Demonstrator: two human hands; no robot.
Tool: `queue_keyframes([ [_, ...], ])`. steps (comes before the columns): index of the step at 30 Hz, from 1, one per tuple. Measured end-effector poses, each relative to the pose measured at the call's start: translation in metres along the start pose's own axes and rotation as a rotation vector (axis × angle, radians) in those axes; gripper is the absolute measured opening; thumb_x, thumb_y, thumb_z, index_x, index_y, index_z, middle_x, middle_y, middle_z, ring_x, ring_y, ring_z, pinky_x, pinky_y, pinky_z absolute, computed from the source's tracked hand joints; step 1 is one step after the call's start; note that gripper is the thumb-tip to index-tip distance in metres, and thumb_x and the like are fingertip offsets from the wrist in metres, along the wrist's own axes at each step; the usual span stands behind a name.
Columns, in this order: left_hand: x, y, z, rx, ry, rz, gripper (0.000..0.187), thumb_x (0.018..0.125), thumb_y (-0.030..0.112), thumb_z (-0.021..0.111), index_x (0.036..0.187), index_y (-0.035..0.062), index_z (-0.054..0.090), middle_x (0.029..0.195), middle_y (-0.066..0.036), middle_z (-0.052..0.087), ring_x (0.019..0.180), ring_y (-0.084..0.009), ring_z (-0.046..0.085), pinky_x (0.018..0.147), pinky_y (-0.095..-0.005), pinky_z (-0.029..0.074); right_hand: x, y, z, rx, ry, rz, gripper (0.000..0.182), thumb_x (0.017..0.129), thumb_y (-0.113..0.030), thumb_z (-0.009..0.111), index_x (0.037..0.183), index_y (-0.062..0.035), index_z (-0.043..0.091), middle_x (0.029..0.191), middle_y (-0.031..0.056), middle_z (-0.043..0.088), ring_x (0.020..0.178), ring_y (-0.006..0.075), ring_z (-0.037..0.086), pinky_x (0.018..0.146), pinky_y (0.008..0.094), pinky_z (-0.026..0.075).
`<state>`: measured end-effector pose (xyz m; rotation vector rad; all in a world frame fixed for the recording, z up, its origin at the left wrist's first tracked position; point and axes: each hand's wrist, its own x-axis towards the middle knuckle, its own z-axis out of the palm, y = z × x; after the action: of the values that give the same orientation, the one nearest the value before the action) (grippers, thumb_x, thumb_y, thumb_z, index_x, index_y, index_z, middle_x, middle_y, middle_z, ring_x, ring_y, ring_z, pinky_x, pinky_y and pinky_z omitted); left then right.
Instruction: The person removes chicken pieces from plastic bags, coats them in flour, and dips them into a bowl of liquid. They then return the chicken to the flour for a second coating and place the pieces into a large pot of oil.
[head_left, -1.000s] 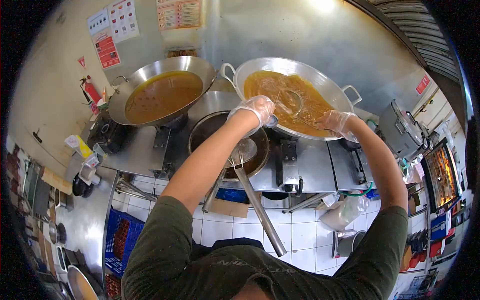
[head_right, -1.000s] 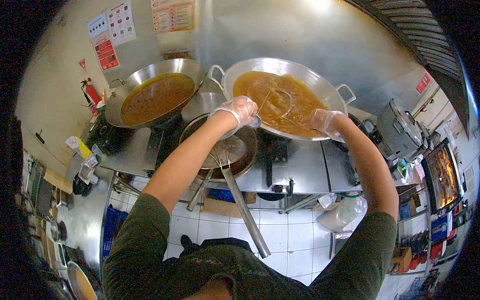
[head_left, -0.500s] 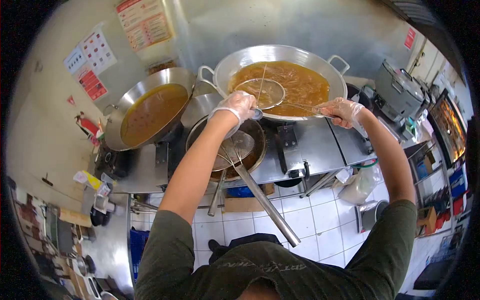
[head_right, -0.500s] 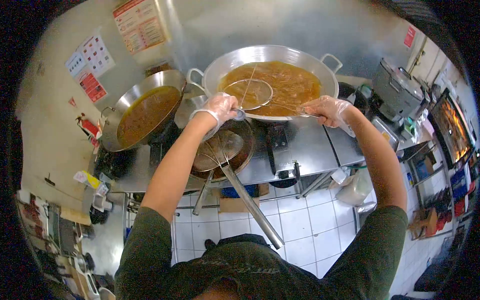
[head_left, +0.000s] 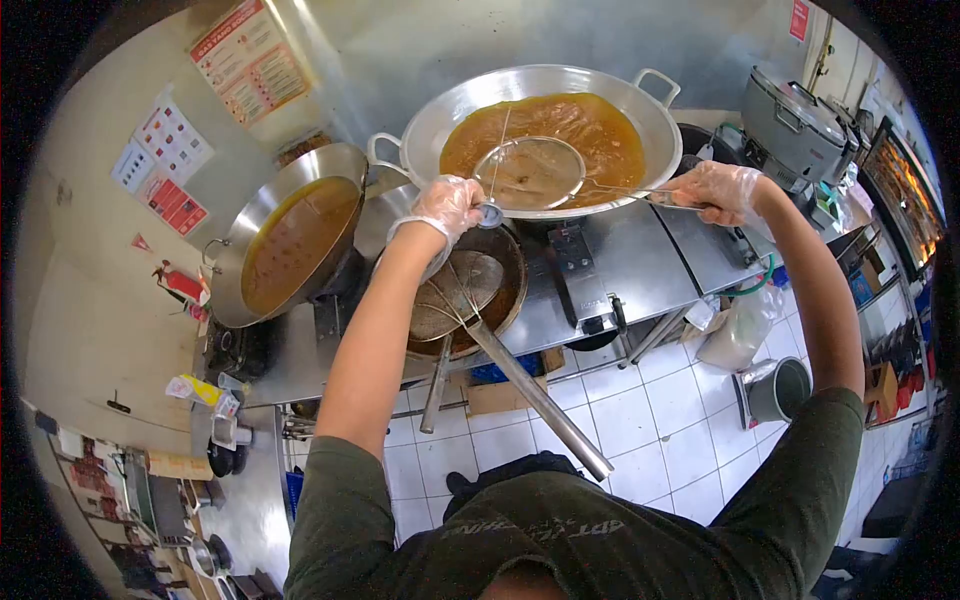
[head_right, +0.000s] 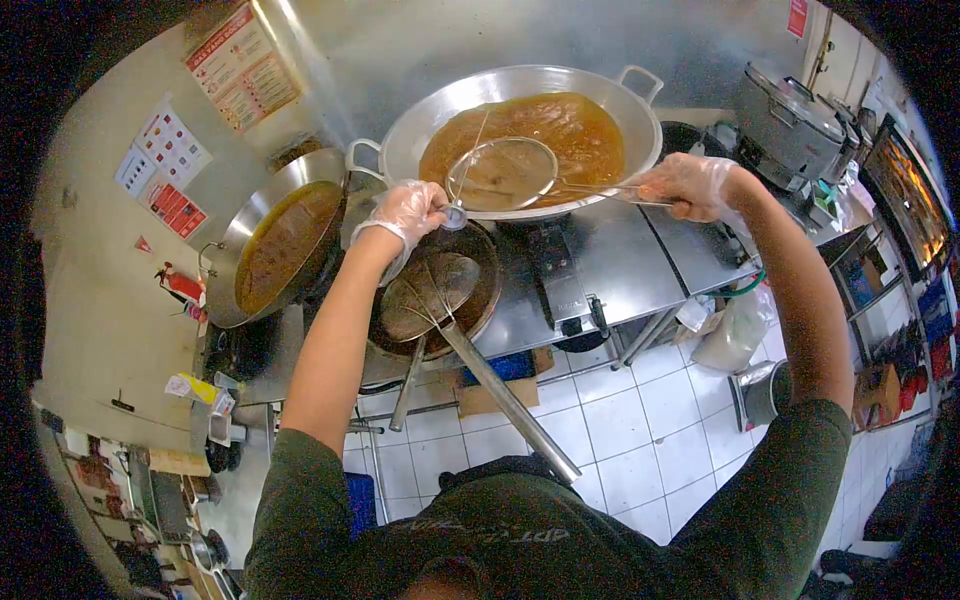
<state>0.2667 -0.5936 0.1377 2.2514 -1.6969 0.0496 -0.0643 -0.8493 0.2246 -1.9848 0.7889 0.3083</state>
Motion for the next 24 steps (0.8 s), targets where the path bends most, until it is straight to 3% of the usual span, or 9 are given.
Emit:
queue_keyframes([
  [5,0.0,0.005,-0.003,0.053,0.009,-0.002,0.019,0.079,0.015,0.074,0.095,0.0073,0.066,0.09,-0.012,0.069,0.086,-0.0283,0.067,0.078,-0.0385,0.053,0.014,0.027,-0.033,0.113,0.115,0.013,0.036,0.095,-0.025,0.062,0.131,-0.0211,0.063,0.061,-0.0078,0.041,0.045,0.004,0.037,0.033,0.0214,0.027],
  [9,0.0,0.008,-0.007,0.066,0.003,0.012,0.019,0.079,0.017,0.075,0.094,0.0084,0.067,0.092,-0.012,0.069,0.089,-0.0296,0.067,0.08,-0.0389,0.052,0.055,0.039,-0.071,-0.287,0.34,-0.273,0.037,0.093,-0.016,0.059,0.129,-0.0174,0.064,0.067,-0.0057,0.055,0.054,0.0107,0.051,0.046,0.0261,0.044],
  [10,0.0,0.01,-0.008,0.072,0.001,0.009,0.019,0.079,0.017,0.075,0.094,0.0086,0.067,0.092,-0.012,0.069,0.089,-0.0299,0.067,0.081,-0.0391,0.052,0.086,0.057,-0.099,-0.345,0.388,-0.396,0.032,0.091,-0.013,0.057,0.121,-0.012,0.068,0.078,0.0029,0.07,0.063,0.0206,0.061,0.058,0.0325,0.052],
  [12,-0.002,0.009,-0.007,0.08,0.001,0.009,0.019,0.079,0.017,0.075,0.094,0.0089,0.067,0.092,-0.012,0.069,0.09,-0.0304,0.067,0.081,-0.0393,0.052,0.136,0.06,-0.131,-0.946,0.544,-0.326,0.027,0.091,-0.012,0.056,0.114,-0.0079,0.069,0.089,0.0106,0.072,0.068,0.0279,0.066,0.062,0.0367,0.054],
  [15,0.0,0.005,-0.002,0.077,0.017,0.019,0.018,0.079,0.017,0.075,0.093,0.0091,0.067,0.093,-0.013,0.069,0.09,-0.031,0.067,0.081,-0.0398,0.052,0.104,0.005,-0.09,-1.115,0.682,-0.092,0.02,0.089,-0.01,0.057,0.103,-0.0033,0.07,0.101,0.0193,0.07,0.081,0.0355,0.07,0.07,0.0397,0.057],
  [17,0.001,0.004,-0.002,0.065,0.017,0.023,0.018,0.079,0.017,0.074,0.094,0.0091,0.067,0.093,-0.013,0.069,0.09,-0.0313,0.067,0.081,-0.0402,0.052,0.106,-0.008,-0.078,-0.945,0.838,-0.011,0.021,0.088,-0.01,0.058,0.104,-0.0039,0.07,0.1,0.0185,0.071,0.082,0.0343,0.07,0.072,0.0389,0.058],
  [18,0.001,0.004,-0.002,0.064,0.028,0.024,0.018,0.079,0.017,0.074,0.094,0.0092,0.067,0.094,-0.013,0.069,0.09,-0.0315,0.067,0.081,-0.0404,0.052,0.113,-0.012,-0.075,-1.048,0.749,-0.015,0.021,0.088,-0.01,0.059,0.104,-0.0072,0.072,0.102,0.0169,0.071,0.087,0.0297,0.071,0.077,0.0351,0.058],
  [21,-0.002,0.004,-0.001,0.057,0.039,0.011,0.018,0.08,0.017,0.073,0.095,0.0091,0.067,0.094,-0.014,0.069,0.091,-0.0322,0.067,0.081,-0.0409,0.053,0.126,-0.018,-0.06,-2.058,0.255,-0.15,0.019,0.087,-0.011,0.062,0.102,-0.0108,0.073,0.105,0.0153,0.071,0.095,0.0257,0.07,0.082,0.0312,0.056],
  [24,-0.003,0.008,-0.004,0.036,0.019,-0.015,0.02,0.08,0.016,0.072,0.097,0.0081,0.067,0.094,-0.015,0.069,0.092,-0.0336,0.066,0.083,-0.0416,0.052,0.113,-0.038,-0.035,-1.93,0.145,-0.147,0.017,0.085,-0.01,0.064,0.1,-0.0094,0.073,0.105,0.0123,0.071,0.098,0.0236,0.069,0.084,0.0307,0.055],
])
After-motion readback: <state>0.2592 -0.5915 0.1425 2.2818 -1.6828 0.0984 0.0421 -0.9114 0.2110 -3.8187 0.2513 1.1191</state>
